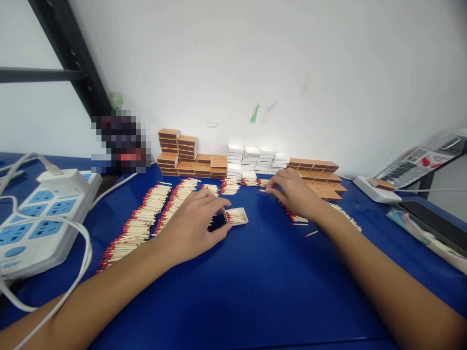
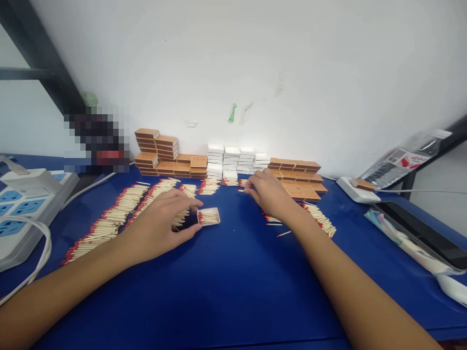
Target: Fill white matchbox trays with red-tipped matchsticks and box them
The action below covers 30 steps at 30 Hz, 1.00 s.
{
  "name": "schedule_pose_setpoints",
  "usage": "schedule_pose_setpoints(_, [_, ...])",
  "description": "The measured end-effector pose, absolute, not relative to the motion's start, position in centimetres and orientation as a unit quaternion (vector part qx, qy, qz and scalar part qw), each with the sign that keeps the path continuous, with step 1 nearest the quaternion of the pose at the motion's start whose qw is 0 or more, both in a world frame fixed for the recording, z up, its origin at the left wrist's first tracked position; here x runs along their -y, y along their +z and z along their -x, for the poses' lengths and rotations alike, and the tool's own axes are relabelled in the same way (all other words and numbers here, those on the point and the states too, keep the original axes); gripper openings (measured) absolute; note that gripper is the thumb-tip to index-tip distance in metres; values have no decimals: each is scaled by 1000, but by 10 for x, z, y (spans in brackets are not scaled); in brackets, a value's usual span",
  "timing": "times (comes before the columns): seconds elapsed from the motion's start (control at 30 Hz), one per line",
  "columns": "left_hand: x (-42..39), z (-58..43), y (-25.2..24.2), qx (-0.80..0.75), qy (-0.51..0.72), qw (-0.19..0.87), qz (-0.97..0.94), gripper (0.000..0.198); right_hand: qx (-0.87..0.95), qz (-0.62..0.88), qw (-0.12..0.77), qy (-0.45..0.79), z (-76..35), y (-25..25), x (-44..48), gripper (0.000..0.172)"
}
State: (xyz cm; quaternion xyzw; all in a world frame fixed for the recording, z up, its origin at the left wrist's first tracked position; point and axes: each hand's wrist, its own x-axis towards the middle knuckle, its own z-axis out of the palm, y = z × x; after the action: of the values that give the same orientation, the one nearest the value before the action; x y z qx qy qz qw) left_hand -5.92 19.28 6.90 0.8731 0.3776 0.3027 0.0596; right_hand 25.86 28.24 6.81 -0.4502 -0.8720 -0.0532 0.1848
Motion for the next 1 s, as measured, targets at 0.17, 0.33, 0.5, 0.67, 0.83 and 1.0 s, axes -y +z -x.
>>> schedule_pose_setpoints(0.17, [-192, 59, 69, -379, 298, 62, -874, 29, 891, 383, 242, -35, -215, 86, -240, 14])
schedule_pose_setpoints(0.33, [-192, 59, 71, -384, 295, 64, -873, 29, 915, 332, 228, -8, -183, 95, -206, 18])
schedule_pose_setpoints(0.5, [-193, 58, 72, -381, 291, 59, -876, 29, 921, 323, 218, -22, -178, 89, -204, 20])
schedule_pose_setpoints(0.67, [-193, 58, 71, -380, 290, 60, -876, 29, 915, 334, 222, -37, -175, 85, -205, 20])
schedule_pose_setpoints(0.83, [-192, 59, 70, -383, 291, 60, -875, 32, 895, 369, 241, -69, -197, 86, -225, 19])
schedule_pose_setpoints(1.0, [-190, 59, 71, -384, 288, 57, -875, 30, 854, 455, 220, -124, -243, 75, -266, 22])
